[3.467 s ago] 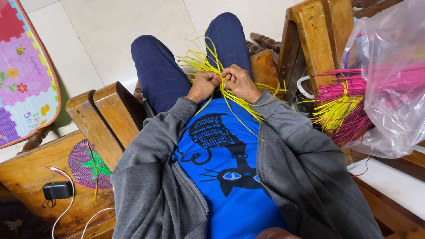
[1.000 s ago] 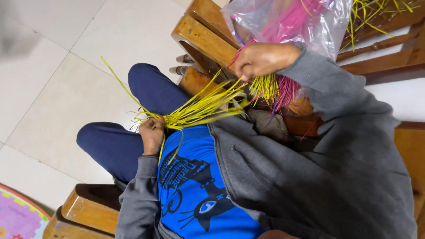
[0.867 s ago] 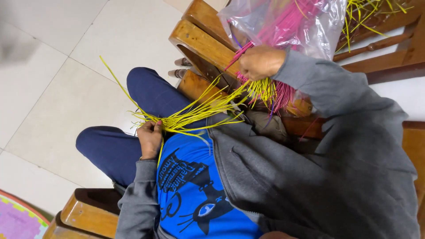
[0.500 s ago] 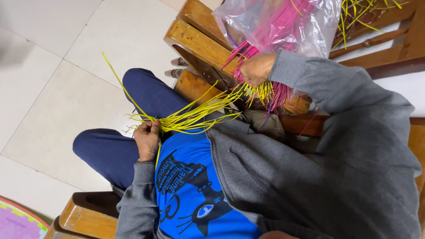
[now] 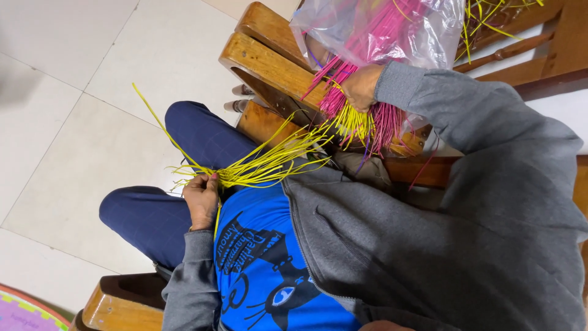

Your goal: The person is weaving together long yellow plastic strands to create a bundle or a woven pattern.

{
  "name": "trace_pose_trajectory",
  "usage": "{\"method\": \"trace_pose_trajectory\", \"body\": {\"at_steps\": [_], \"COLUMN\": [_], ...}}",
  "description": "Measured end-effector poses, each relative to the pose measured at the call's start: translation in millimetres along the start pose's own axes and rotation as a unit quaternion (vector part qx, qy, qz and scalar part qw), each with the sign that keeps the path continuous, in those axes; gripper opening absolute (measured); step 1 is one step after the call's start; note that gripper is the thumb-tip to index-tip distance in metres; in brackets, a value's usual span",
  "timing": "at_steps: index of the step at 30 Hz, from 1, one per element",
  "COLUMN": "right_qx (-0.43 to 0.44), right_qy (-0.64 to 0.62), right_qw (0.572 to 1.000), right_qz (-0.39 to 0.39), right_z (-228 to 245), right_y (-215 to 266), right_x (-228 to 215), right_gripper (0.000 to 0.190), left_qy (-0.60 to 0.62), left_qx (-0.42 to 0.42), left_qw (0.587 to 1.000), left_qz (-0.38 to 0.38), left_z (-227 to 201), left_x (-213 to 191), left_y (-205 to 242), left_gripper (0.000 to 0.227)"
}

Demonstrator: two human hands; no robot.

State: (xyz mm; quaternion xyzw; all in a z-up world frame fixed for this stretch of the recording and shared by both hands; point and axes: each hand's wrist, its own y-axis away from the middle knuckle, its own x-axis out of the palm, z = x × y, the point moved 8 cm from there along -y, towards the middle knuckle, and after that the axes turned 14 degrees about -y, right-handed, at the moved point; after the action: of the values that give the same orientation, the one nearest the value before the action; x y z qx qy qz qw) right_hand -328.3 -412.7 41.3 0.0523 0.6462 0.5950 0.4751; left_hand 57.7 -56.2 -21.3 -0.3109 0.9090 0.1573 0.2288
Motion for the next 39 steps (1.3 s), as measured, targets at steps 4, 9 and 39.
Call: {"method": "trace_pose_trajectory", "body": {"at_steps": [4,9,39], "right_qx": [0.043,0.135,0.189], "right_qy": [0.009,0.046,-0.284], "right_qw": [0.999,0.985,0.939], "right_qz": [-0.030,-0.097,-0.053], "right_z": [68,32,33], "right_y": [71,51,70], "right_x": [-45,-23,-4], "right_gripper": [0.015,0.025,0.019], "left_qy": [0.010,0.008,0.007], "left_qx": [-0.003,0.005,-0.003], "left_qw": [1.000,1.000,1.000], "left_qz": [0.002,0.004,0.006], "left_z": [-4,-9,2], "left_x": [-2,-3,7], "left_y": [0,1,-3], "left_gripper": [0.019,0.021,0.020]}}
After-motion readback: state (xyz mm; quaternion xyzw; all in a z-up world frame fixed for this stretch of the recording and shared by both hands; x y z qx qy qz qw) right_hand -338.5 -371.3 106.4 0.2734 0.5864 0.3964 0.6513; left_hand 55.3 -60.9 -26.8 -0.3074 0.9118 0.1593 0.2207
